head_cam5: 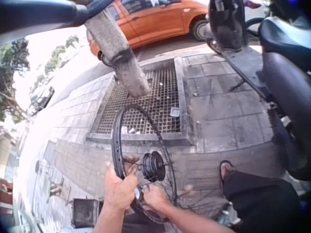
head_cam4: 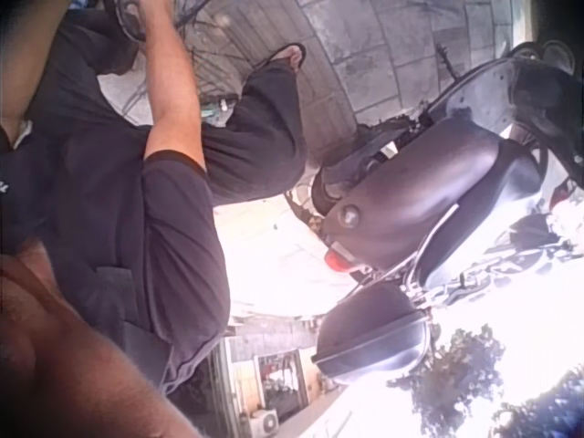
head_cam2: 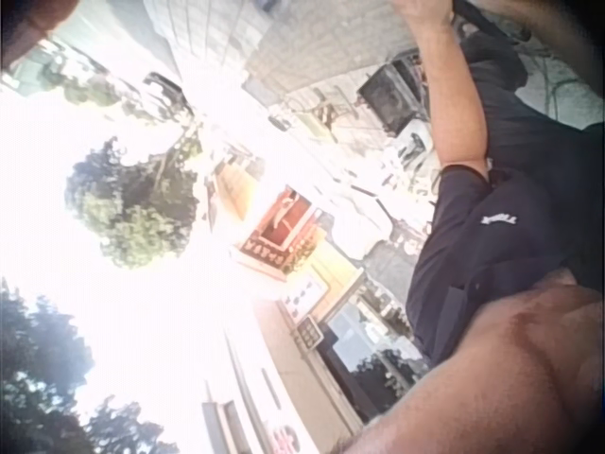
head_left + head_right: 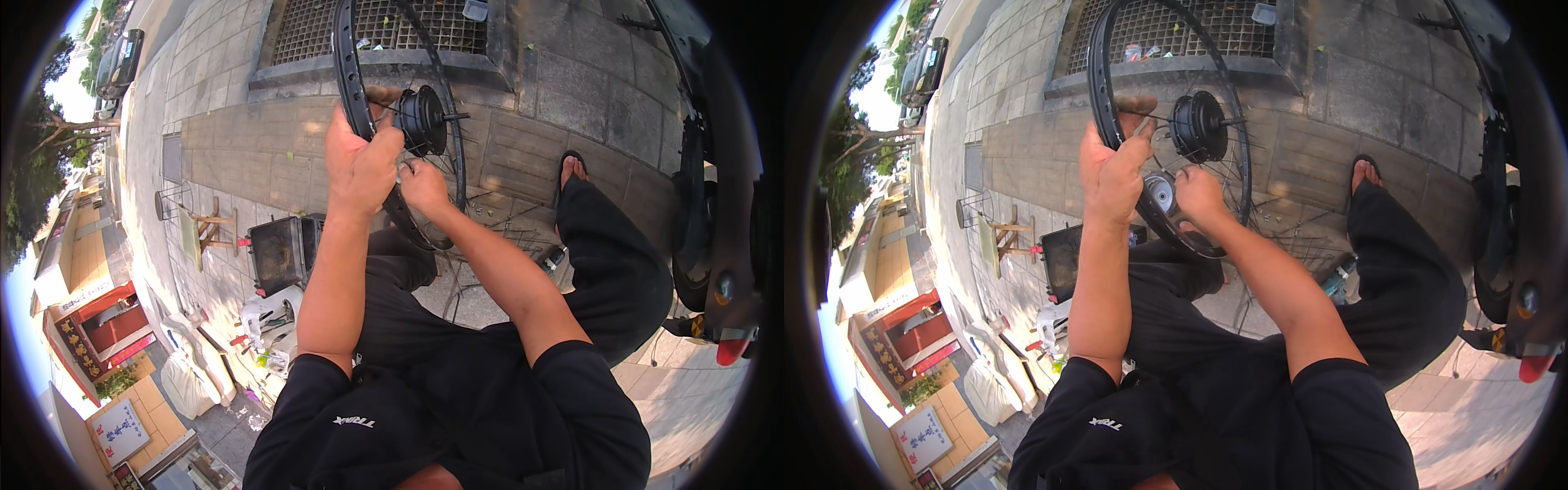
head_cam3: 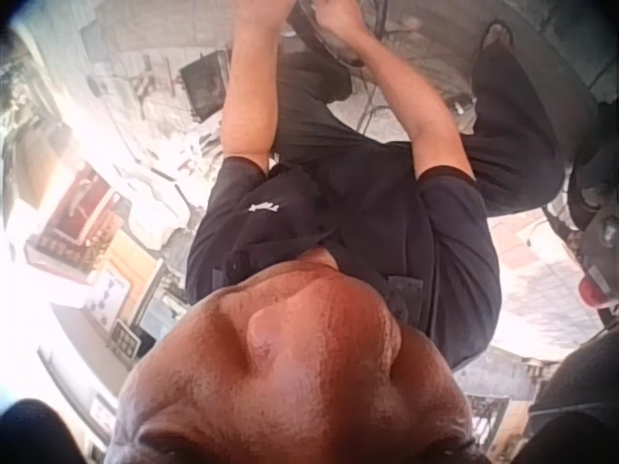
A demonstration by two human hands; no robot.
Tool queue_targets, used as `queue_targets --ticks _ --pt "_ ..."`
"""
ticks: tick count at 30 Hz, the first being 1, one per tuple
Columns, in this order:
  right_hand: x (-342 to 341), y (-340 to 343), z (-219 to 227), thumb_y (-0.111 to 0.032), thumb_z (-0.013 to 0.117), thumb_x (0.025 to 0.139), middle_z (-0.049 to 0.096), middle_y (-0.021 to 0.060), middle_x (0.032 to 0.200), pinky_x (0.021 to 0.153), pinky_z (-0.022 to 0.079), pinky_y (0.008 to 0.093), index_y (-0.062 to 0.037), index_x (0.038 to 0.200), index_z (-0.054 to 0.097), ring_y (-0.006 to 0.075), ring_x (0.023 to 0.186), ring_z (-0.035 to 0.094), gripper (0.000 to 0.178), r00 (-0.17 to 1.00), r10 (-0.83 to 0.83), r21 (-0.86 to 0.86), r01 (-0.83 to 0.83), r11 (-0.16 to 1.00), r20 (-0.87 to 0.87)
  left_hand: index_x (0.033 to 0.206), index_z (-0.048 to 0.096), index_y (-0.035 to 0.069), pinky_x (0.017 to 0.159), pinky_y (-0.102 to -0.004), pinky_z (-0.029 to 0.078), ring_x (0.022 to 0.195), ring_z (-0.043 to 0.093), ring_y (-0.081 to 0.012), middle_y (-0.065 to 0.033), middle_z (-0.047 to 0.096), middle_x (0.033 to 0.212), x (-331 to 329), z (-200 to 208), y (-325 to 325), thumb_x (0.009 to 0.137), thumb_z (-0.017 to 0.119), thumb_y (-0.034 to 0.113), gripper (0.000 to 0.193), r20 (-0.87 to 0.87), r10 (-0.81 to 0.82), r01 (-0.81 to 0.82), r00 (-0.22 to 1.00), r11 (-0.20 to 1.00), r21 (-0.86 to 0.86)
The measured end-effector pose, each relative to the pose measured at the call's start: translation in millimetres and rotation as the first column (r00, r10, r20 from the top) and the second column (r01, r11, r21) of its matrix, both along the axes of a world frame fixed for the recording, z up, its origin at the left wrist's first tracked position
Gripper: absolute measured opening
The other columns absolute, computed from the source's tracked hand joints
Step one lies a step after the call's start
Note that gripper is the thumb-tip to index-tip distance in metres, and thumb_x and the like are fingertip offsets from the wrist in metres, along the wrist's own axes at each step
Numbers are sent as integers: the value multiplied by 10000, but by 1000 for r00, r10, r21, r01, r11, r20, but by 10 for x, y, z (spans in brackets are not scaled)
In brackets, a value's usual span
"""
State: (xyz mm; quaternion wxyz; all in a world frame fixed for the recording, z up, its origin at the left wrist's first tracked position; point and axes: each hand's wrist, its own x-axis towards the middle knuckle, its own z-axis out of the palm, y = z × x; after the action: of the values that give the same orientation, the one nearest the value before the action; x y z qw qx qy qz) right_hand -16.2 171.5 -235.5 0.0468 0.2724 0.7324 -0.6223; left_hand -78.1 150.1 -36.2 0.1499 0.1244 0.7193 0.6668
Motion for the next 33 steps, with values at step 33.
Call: queue_targets --ticks 33 --pt "34 -41 445 -266 612 1040 691 133 875 517 508 360 18 1006 657 195 634 648 290 985 13 -821 137 554 174 1265 590 -16 1056 -369 476 1216 603 -212 -136 645 1282 -87 -9 -124 832 572 -51 435 15 26 -26 1000 1000 -2"
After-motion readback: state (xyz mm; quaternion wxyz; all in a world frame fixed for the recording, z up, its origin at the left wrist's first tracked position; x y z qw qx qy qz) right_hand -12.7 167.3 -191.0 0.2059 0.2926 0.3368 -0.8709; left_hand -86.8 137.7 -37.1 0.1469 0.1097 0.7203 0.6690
